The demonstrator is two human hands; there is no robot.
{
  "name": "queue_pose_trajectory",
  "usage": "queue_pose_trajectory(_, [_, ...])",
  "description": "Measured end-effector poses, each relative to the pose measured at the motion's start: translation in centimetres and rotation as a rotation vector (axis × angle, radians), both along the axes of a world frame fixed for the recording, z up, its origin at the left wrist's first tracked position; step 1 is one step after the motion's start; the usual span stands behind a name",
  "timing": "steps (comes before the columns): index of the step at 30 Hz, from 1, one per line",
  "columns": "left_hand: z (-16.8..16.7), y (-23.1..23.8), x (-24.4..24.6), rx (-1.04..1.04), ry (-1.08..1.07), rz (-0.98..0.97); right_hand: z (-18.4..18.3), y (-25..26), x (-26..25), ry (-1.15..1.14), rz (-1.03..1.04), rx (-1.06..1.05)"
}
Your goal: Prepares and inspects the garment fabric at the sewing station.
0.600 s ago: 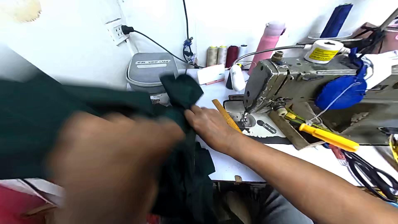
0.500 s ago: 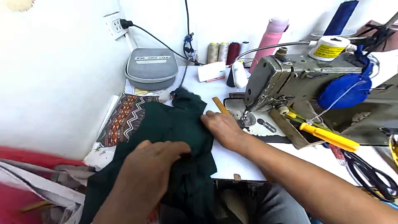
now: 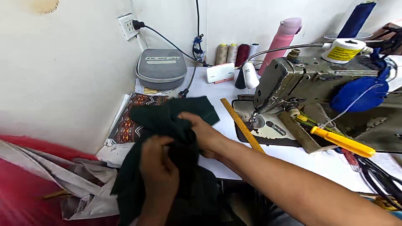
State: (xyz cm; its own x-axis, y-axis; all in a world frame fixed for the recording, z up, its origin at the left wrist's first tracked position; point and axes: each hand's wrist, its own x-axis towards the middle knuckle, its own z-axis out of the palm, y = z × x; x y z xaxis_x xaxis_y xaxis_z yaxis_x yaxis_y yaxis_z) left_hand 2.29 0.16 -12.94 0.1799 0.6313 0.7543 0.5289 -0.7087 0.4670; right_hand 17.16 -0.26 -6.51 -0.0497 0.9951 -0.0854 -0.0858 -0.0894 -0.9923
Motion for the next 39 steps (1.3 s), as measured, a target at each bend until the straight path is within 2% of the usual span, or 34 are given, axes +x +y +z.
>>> queue_pose_trajectory(4, [9.8, 5.0, -2.8, 0.349, 0.039, 0.199, 8.6, 4.6, -2.4, 0.054, 0.042, 0.400])
queue_pose_trajectory(6, [14.8, 7.9, -3.7, 0.390, 0.096, 0.255, 12.4, 7.5, -2.8, 0.063, 0.029, 0.576])
queue_pose_trajectory(7, [16.8, 9.1, -3.6, 0.409, 0.124, 0.249, 13.6, 9.1, -2.5, -0.010, -0.027, 0.675])
queue_pose_trajectory(9, [18.8, 9.7, -3.2, 0.383, 0.217, 0.213, 14.2, 11.3, -0.3, -0.393, -0.257, 0.854])
queue_pose_trajectory(11, [17.9, 7.7, -2.7, 0.327, 0.365, 0.169, 11.6, 12.4, 2.9, -0.690, -0.473, 0.865])
queue_pose_trajectory(12, [16.2, 6.1, -2.3, 0.312, 0.449, 0.134, 9.2, 12.1, 4.6, -0.775, -0.529, 0.802])
queue_pose_trajectory(14, [10.6, 3.1, -0.7, 0.261, 0.574, 0.023, 3.2, 11.3, 7.8, -0.943, -0.562, 0.645])
queue_pose_trajectory(17, [1.7, -1.4, 3.0, 0.177, 0.675, -0.215, -5.2, 9.2, 11.7, -1.164, -0.477, 0.512])
queue_pose_trajectory(20, [-2.4, -4.3, 5.6, 0.186, 0.732, -0.335, -7.9, 6.9, 13.9, -1.328, -0.327, 0.444])
queue_pose_trajectory(25, [-2.1, -5.2, 6.7, 0.170, 0.776, -0.359, -5.8, 4.7, 14.8, -1.416, -0.220, 0.345])
queue_pose_trajectory(28, [-1.7, -5.6, 6.5, 0.122, 0.801, -0.349, -4.5, 0.4, 12.7, -1.374, -0.219, 0.445])
queue_pose_trajectory(31, [1.7, -5.7, 4.9, -0.153, 0.865, -0.549, -5.9, -5.5, 9.1, -1.337, -0.067, 0.431])
queue_pose_trajectory(33, [5.3, -4.3, 3.5, -0.333, 0.944, -0.713, -7.5, -8.4, 7.6, -1.341, -0.022, 0.422])
queue_pose_trajectory(35, [8.0, -1.8, 3.1, -0.286, 0.993, -0.750, -9.2, -9.7, 7.3, -1.396, -0.094, 0.501])
queue_pose_trajectory(37, [8.6, 1.7, 4.3, -0.132, 0.958, -0.765, -9.6, -10.0, 7.3, -1.383, -0.140, 0.536])
queue_pose_trajectory(39, [8.3, 5.3, 7.6, -0.174, 0.928, -0.858, -9.5, -10.0, 7.1, -1.364, -0.158, 0.529])
